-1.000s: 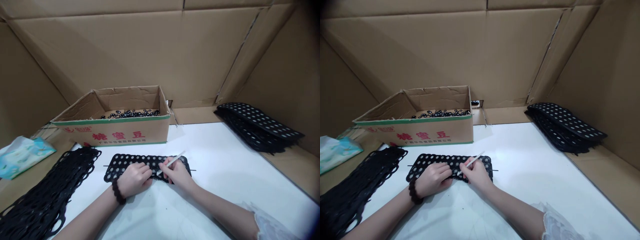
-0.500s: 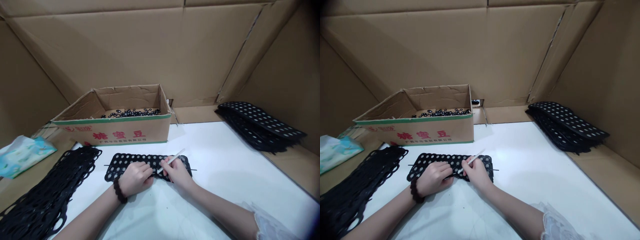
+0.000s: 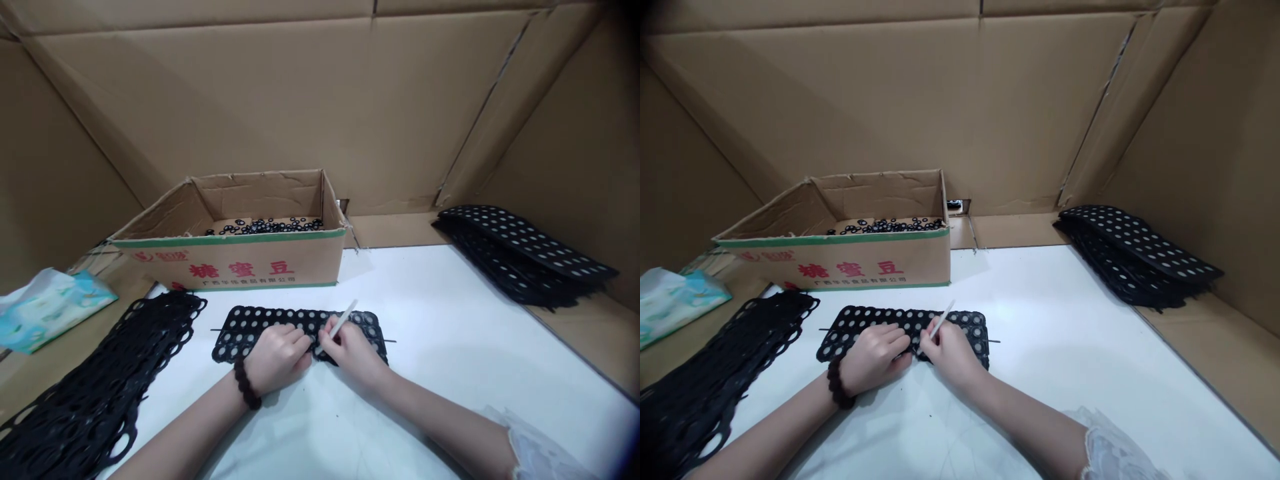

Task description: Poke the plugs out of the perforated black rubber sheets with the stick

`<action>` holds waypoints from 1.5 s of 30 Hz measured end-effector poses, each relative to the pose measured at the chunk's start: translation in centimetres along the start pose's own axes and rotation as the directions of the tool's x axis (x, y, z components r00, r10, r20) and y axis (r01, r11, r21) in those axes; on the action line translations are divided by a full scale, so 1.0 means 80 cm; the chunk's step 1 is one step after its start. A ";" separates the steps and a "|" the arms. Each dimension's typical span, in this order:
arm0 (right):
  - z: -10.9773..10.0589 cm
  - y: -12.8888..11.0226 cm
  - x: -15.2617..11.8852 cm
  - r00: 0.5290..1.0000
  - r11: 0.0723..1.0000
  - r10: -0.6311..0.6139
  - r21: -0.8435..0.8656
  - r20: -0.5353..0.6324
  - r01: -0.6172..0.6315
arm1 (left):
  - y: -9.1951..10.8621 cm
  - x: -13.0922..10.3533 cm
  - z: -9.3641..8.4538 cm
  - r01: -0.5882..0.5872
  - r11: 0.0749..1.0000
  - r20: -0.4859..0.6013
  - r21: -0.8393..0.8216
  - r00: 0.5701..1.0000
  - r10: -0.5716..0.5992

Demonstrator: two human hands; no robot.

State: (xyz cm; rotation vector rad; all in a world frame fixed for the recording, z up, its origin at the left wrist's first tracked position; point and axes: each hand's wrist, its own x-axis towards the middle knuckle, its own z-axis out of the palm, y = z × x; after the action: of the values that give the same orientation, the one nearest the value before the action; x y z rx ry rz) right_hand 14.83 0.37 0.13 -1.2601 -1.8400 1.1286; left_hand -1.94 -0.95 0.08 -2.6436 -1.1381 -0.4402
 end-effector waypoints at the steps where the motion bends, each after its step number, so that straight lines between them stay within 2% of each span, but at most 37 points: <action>1: 0.000 -0.001 -0.001 1.000 1.000 -0.015 -0.012 0.009 0.015 | 0.000 0.000 0.000 0.018 1.000 -0.011 0.001 1.000 -0.018; 3: 0.000 -0.001 -0.001 1.000 1.000 -0.008 0.014 0.009 0.008 | -0.001 0.001 0.000 0.053 0.999 -0.027 0.003 0.998 -0.053; 5: -0.002 0.001 -0.001 0.999 0.992 0.048 0.114 -0.011 -0.046 | -0.003 0.001 -0.002 0.070 0.998 -0.016 -0.003 0.997 -0.070; 8: -0.007 0.007 -0.002 0.982 0.937 0.187 0.306 -0.034 -0.168 | -0.005 0.001 -0.007 0.043 0.999 0.045 -0.008 0.998 -0.042; 10: -0.012 0.011 -0.005 0.971 0.913 0.238 0.346 -0.026 -0.215 | -0.005 0.002 -0.012 -0.002 1.000 0.110 0.008 0.994 0.001; 13: -0.017 0.014 -0.011 0.981 0.944 0.192 0.278 -0.029 -0.177 | -0.006 0.004 -0.020 -0.061 0.998 0.201 0.030 0.978 0.054; 16: -0.017 0.017 -0.015 0.990 0.971 0.122 0.214 -0.072 -0.104 | -0.005 0.005 -0.023 -0.089 0.996 0.229 0.030 0.970 0.080; 24: -0.013 0.029 -0.013 0.975 0.986 0.112 0.141 -0.191 -0.086 | 0.012 0.011 -0.005 -0.139 0.984 0.111 0.110 0.986 0.127; 30: -0.011 0.028 -0.010 0.975 0.982 0.137 0.153 -0.176 -0.110 | 0.018 0.015 -0.001 -0.170 0.980 0.091 0.103 0.983 0.161; 35: -0.009 0.026 -0.010 0.968 0.957 0.211 0.230 -0.139 -0.175 | 0.021 0.017 -0.001 -0.138 0.987 0.066 0.077 0.989 0.133; 41: -0.008 0.021 -0.010 0.967 0.982 0.156 0.141 -0.199 -0.129 | 0.019 0.019 0.000 -0.166 0.985 0.046 0.047 0.985 0.163; 45: -0.010 0.014 -0.008 0.969 0.999 0.036 -0.010 -0.246 -0.040 | 0.019 0.018 0.003 -0.163 0.987 0.019 -0.011 0.986 0.163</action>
State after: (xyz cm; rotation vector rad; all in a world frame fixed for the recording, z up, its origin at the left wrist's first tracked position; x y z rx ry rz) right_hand 16.21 0.19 -0.53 -1.3823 -1.6490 0.9326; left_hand 0.16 -0.96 0.24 -2.7276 -0.9172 -0.3891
